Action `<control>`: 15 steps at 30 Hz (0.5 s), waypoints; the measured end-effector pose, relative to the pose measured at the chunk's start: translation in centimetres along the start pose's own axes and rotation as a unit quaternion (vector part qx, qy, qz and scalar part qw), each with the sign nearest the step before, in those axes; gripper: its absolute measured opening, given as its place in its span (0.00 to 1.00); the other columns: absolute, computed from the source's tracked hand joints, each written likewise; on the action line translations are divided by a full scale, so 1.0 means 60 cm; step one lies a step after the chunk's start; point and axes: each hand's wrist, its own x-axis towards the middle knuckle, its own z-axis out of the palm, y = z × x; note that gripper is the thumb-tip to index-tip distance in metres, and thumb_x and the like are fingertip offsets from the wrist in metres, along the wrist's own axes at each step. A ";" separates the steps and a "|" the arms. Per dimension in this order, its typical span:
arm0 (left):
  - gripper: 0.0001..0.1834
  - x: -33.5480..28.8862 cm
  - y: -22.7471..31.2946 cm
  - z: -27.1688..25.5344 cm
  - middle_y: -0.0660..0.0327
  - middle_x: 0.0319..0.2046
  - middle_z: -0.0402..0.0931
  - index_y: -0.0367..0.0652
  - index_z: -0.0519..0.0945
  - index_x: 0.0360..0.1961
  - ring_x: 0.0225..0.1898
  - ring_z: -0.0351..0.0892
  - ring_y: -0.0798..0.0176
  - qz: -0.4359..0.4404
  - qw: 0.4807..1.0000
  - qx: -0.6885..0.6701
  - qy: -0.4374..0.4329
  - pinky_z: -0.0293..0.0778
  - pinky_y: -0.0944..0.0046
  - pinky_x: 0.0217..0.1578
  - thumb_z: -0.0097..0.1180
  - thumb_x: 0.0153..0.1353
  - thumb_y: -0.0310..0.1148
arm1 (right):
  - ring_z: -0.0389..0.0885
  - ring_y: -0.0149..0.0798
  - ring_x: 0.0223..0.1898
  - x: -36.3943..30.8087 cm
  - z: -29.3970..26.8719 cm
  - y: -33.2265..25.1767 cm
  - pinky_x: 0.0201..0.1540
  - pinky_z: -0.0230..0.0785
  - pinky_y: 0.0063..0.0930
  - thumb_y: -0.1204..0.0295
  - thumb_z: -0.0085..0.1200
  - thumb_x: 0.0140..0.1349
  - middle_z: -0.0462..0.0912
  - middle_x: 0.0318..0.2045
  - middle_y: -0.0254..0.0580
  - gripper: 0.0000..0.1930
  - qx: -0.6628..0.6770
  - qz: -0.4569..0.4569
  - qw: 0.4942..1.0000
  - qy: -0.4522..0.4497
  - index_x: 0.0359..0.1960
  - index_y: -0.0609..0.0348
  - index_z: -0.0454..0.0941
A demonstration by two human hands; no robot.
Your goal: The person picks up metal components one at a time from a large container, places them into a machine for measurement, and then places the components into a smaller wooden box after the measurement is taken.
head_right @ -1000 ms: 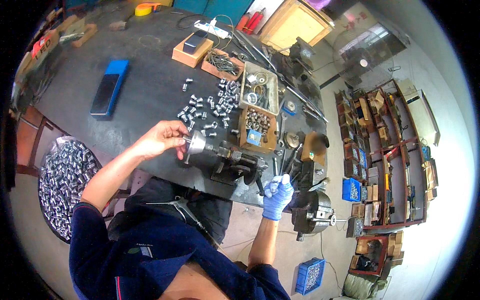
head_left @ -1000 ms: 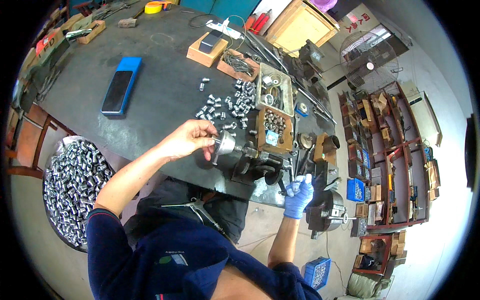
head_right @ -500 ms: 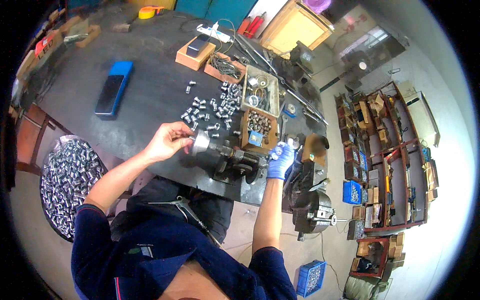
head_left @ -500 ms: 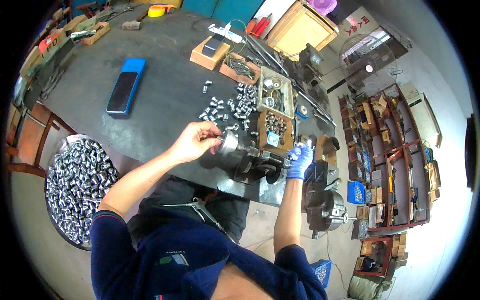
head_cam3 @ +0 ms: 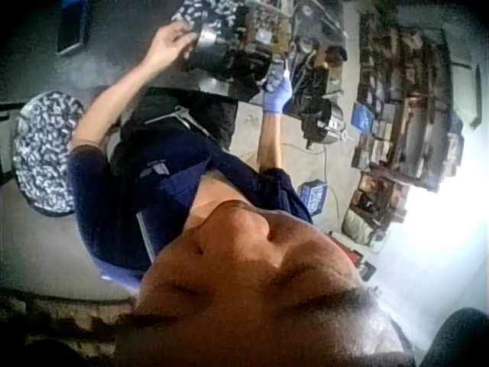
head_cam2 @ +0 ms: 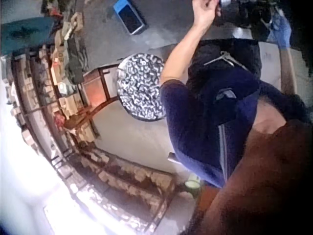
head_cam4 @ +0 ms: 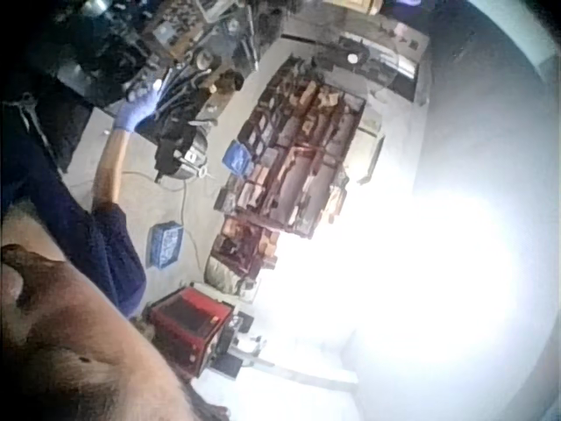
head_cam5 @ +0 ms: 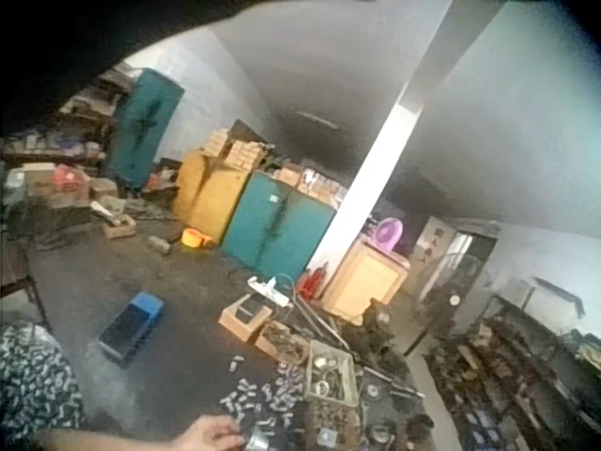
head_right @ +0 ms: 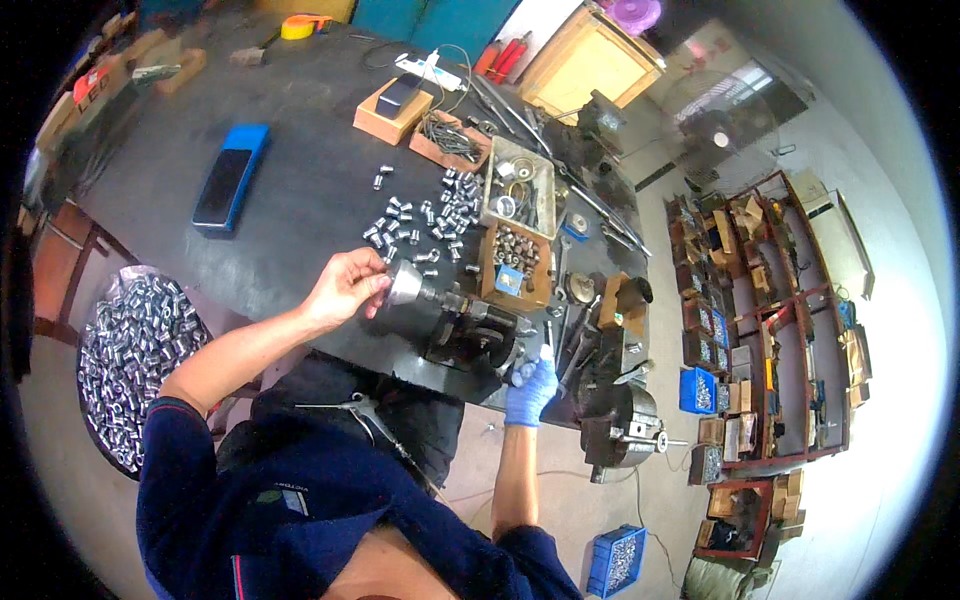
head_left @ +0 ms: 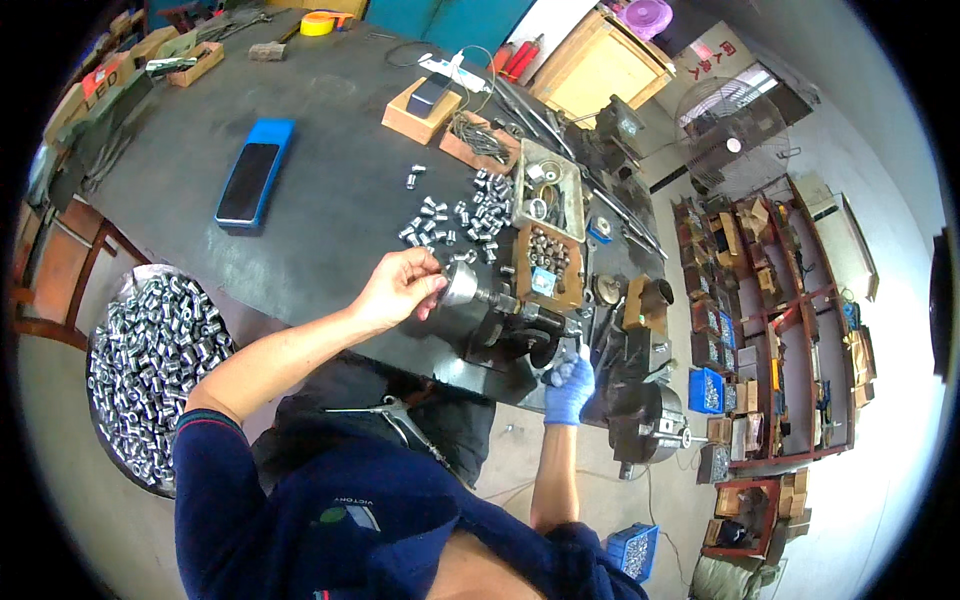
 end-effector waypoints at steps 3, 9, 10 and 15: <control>0.04 0.002 0.009 0.000 0.60 0.18 0.72 0.33 0.71 0.30 0.17 0.70 0.71 -0.006 1.000 -0.007 -0.002 0.69 0.72 0.17 0.49 0.59 0.24 | 0.59 0.23 0.08 -0.037 0.021 -0.026 0.07 0.49 0.16 0.59 0.49 0.60 0.67 0.11 0.29 0.16 -0.020 -0.012 1.000 -0.019 0.20 0.56 0.72; 0.06 0.004 0.026 -0.009 0.59 0.22 0.74 0.32 0.72 0.31 0.23 0.74 0.69 -0.042 0.998 0.020 -0.039 0.71 0.70 0.24 0.52 0.58 0.27 | 0.61 0.23 0.09 -0.037 0.014 -0.035 0.07 0.50 0.15 0.59 0.49 0.60 0.69 0.13 0.32 0.16 0.000 -0.022 0.997 -0.077 0.23 0.61 0.73; 0.07 0.004 0.022 -0.013 0.59 0.22 0.74 0.33 0.72 0.31 0.24 0.74 0.69 -0.023 0.999 0.030 -0.038 0.72 0.70 0.25 0.52 0.58 0.27 | 0.61 0.23 0.09 -0.037 0.010 -0.035 0.07 0.51 0.15 0.59 0.50 0.60 0.68 0.12 0.32 0.16 -0.004 -0.022 0.996 -0.081 0.23 0.60 0.73; 0.14 0.008 0.012 -0.007 0.62 0.22 0.74 0.34 0.73 0.30 0.24 0.73 0.72 0.019 0.984 0.174 -0.013 0.70 0.69 0.27 0.48 0.62 0.37 | 0.62 0.23 0.09 -0.048 0.029 -0.050 0.08 0.52 0.15 0.60 0.52 0.59 0.66 0.10 0.31 0.16 -0.015 -0.043 0.996 -0.073 0.22 0.60 0.72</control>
